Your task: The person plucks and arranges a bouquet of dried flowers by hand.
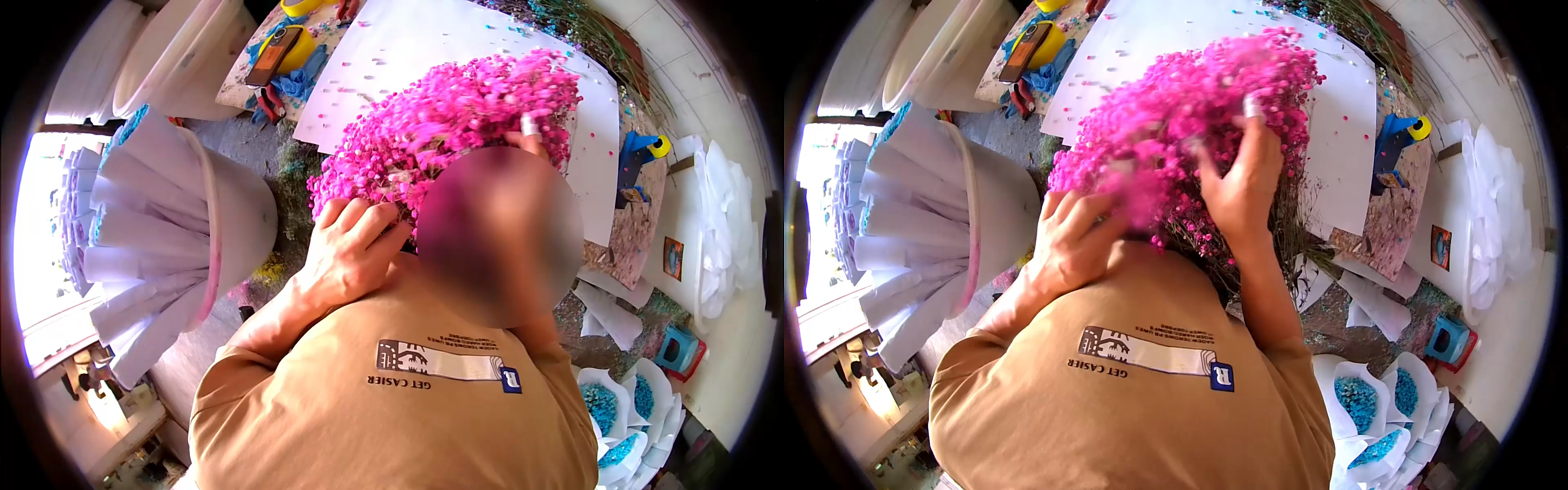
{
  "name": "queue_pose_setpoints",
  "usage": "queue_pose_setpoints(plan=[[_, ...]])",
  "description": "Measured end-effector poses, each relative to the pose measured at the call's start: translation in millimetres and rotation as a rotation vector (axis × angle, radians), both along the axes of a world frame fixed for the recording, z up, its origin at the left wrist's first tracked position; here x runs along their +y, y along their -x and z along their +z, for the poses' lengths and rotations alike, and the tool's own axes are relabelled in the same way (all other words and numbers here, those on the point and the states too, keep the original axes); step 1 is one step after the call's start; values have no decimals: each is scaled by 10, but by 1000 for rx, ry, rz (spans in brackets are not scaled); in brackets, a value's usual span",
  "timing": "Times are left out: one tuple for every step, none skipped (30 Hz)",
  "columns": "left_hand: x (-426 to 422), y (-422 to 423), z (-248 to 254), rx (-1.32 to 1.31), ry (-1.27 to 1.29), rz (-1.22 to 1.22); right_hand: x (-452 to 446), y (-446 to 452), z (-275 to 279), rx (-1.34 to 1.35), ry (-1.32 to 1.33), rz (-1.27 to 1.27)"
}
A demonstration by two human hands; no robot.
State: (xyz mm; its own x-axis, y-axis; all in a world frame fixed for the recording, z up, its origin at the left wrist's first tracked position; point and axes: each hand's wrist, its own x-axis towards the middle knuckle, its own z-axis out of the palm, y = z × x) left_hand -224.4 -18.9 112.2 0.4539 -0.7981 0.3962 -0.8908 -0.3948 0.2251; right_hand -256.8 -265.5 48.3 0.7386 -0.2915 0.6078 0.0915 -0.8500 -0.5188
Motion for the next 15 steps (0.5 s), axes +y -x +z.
queue_pose_setpoints(plan=[[28,-14,-6,-26,38,-9,-23,10,7,-19,-34,-16],[41,-56,-9,-15,54,-2,-48,17,15,-40,-67,-31],[64,-122,-59,-42,67,-8,-46,-8,27,-90,-22,-12],[86,-172,-77,-43,51,-10,-3,30,61,-53,-32,0],[98,-221,-75,-44,37,-10,50,87,122,-17,-41,13],[104,-269,-69,-46,36,-29,116,125,222,-25,-25,-2],[115,-311,-65,-51,41,-50,160,174,253,-25,-26,-18],[135,-351,-62,-55,45,-69,212,222,269,-43,-135,40],[160,-390,-58,-52,41,-81,276,283,292,-61,-245,100],[191,-428,-52,-66,67,-96,363,379,400,31,-286,200],[225,-459,-47,-78,91,-110,415,370,532,-59,-404,380],[270,-489,-41,-70,86,-118,710,367,536,-16,-538,289],[319,-519,-33,-74,106,-156,724,345,498,-17,-399,350],[348,-545,-23,-81,131,-191,713,322,448,-42,-185,411],[359,-564,-9,-76,135,-192,763,282,400,-30,-65,432]])
